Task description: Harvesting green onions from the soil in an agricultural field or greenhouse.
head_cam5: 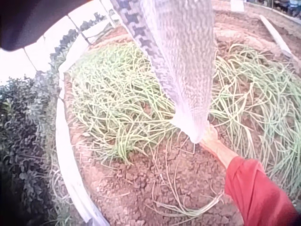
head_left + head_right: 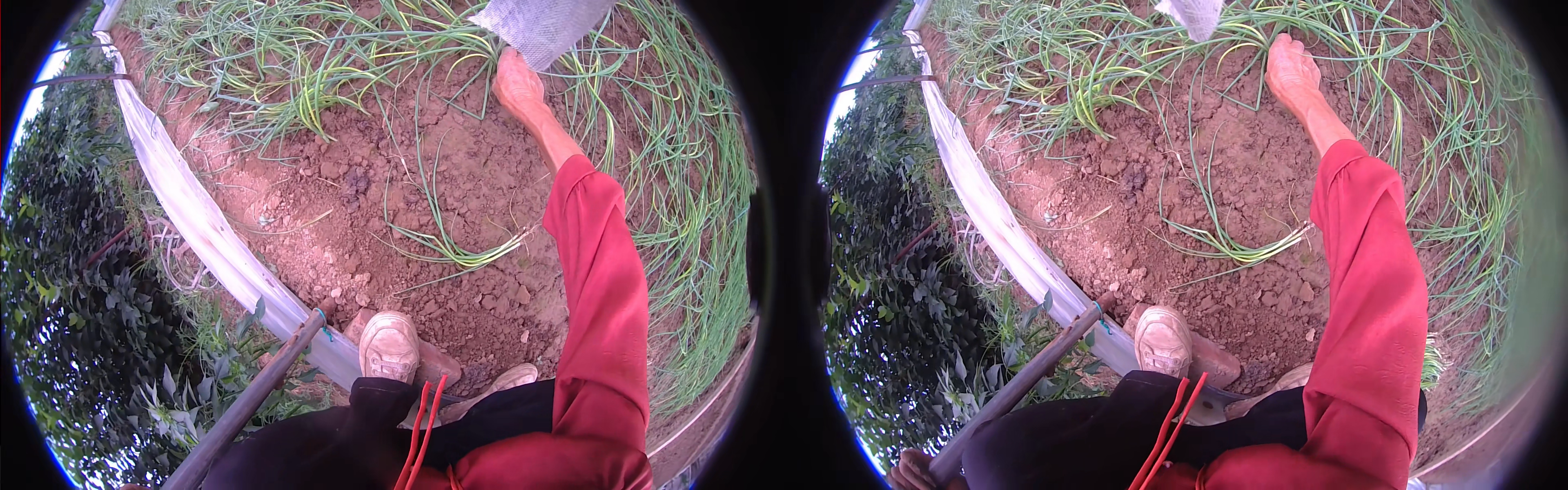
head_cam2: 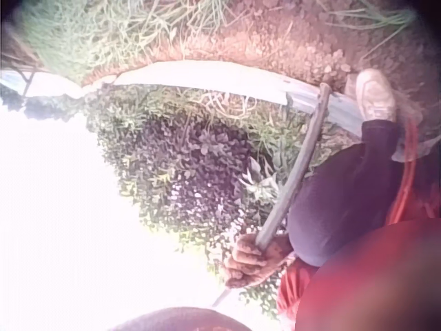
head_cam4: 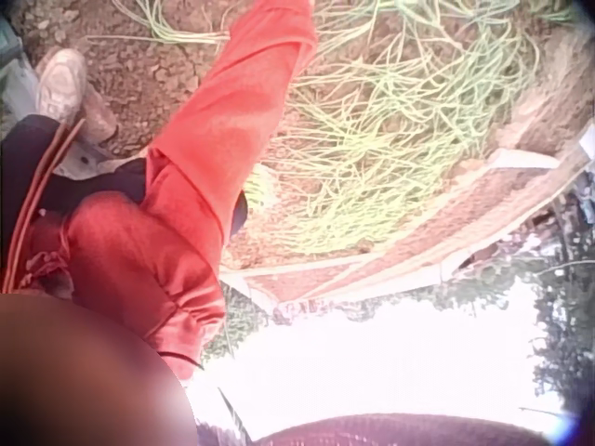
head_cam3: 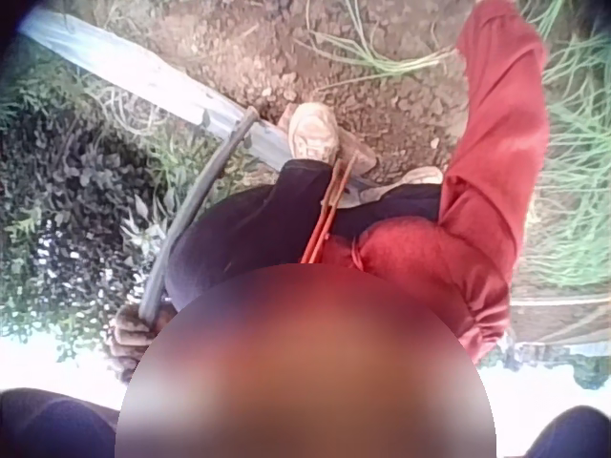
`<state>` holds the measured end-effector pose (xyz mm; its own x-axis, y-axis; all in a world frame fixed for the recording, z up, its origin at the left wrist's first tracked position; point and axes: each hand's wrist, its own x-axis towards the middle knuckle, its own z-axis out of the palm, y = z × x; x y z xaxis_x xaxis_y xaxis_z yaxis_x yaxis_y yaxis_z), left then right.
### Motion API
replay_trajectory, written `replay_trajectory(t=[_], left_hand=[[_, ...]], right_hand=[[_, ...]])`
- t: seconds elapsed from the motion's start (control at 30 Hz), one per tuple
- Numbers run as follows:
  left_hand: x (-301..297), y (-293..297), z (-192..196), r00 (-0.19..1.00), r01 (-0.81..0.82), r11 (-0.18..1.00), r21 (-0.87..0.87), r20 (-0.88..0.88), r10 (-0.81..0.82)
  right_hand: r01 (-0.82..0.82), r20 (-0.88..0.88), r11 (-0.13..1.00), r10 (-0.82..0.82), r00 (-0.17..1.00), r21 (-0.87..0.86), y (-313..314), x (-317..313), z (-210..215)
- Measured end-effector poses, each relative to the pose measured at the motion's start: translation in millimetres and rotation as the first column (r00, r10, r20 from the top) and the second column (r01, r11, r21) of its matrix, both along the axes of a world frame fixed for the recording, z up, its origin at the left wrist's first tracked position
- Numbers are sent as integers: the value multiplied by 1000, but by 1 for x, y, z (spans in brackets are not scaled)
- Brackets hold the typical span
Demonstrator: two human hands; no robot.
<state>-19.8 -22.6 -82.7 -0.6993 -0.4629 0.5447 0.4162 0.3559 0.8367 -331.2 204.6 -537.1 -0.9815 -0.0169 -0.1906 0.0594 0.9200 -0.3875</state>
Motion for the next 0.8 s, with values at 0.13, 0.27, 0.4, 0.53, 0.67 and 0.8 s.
replay_trajectory(t=[0.13, 0.27, 0.4, 0.53, 0.67, 0.8], left_hand=[[-2, 3, -2, 996, -86, 996, -1, -36, 85], [1, 2, -1, 995, -91, 996, -11, -37, 90], [1, 0, 2, 999, -40, 999, -17, -1, 40], [0, -2, 3, 998, -68, 996, -65, 7, 68], [-1, -1, 0, 999, -36, 999, 1, 5, 36], [-4, -1, 3, 1000, 7, 1000, -1, -17, -7]], right_hand=[[-10, -35, 996, 13, 999, 88, 3, -1, -5], [17, -71, 1000, -18, 997, -16, 5, -3, -20], [-145, 5, 988, 145, 989, -60, 21, -10, -5], [-265, 24, 945, 275, 961, -191, 32, -7, 0], [-291, -51, 957, 290, 956, -13, 36, -7, -10], [25, -65, 997, -30, 997, -77, 6, -5, -1]])
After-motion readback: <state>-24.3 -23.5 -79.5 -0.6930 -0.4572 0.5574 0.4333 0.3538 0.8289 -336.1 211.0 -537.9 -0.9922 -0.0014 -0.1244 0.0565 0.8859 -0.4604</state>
